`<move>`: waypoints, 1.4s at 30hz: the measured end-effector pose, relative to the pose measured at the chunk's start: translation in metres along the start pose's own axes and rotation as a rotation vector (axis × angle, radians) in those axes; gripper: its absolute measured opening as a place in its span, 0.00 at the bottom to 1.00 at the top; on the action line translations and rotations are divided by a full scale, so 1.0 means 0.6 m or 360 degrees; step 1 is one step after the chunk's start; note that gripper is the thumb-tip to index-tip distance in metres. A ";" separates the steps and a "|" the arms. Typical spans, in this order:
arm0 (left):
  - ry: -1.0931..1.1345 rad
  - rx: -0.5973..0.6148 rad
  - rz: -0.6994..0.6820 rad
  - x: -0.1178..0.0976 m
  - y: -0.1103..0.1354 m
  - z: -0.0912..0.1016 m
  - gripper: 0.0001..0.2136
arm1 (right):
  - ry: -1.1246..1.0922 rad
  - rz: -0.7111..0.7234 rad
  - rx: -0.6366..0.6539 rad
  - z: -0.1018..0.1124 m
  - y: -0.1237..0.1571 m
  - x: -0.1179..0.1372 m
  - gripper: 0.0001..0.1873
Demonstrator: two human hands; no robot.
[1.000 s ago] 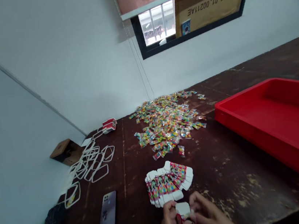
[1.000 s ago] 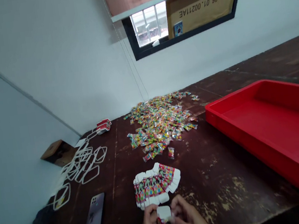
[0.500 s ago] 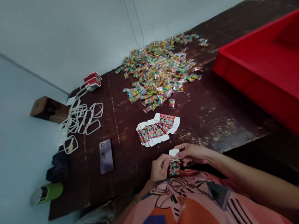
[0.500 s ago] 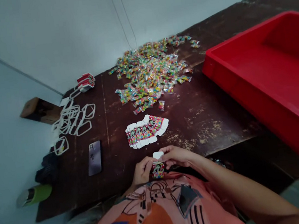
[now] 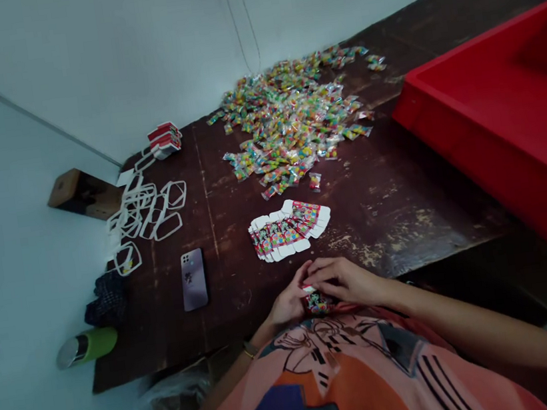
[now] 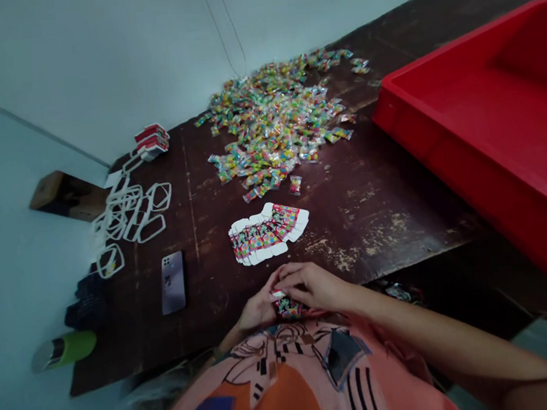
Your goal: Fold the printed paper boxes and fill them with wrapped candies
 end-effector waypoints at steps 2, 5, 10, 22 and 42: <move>-0.0026 0.0032 0.0002 0.000 0.005 -0.001 0.42 | 0.0250 0.0123 0.0136 0.003 0.009 0.009 0.17; -0.0092 0.0074 -0.0004 0.001 0.009 -0.002 0.46 | 0.0483 0.0242 0.0281 -0.006 0.018 0.018 0.17; -0.0349 0.0044 -0.0107 -0.002 0.008 0.004 0.46 | 0.0376 0.0242 0.0017 -0.037 0.016 0.009 0.16; -0.2386 -0.0359 0.0033 -0.125 0.087 -0.007 0.11 | 0.1392 -0.0343 -0.0701 0.338 -0.170 -0.171 0.18; -0.0879 -0.0364 -0.0230 -0.059 -0.047 -0.030 0.25 | 0.0200 -0.0277 -0.0679 0.036 0.031 -0.022 0.10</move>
Point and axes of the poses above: each hand's wrist, its own y-axis away from the middle knuckle, its own z-axis out of the back of the hand, x = y × z, the point moved 2 cm from there along -y, towards the middle knuckle, and after that the axes turned 2 degrees about z, right-handed, at the moved point
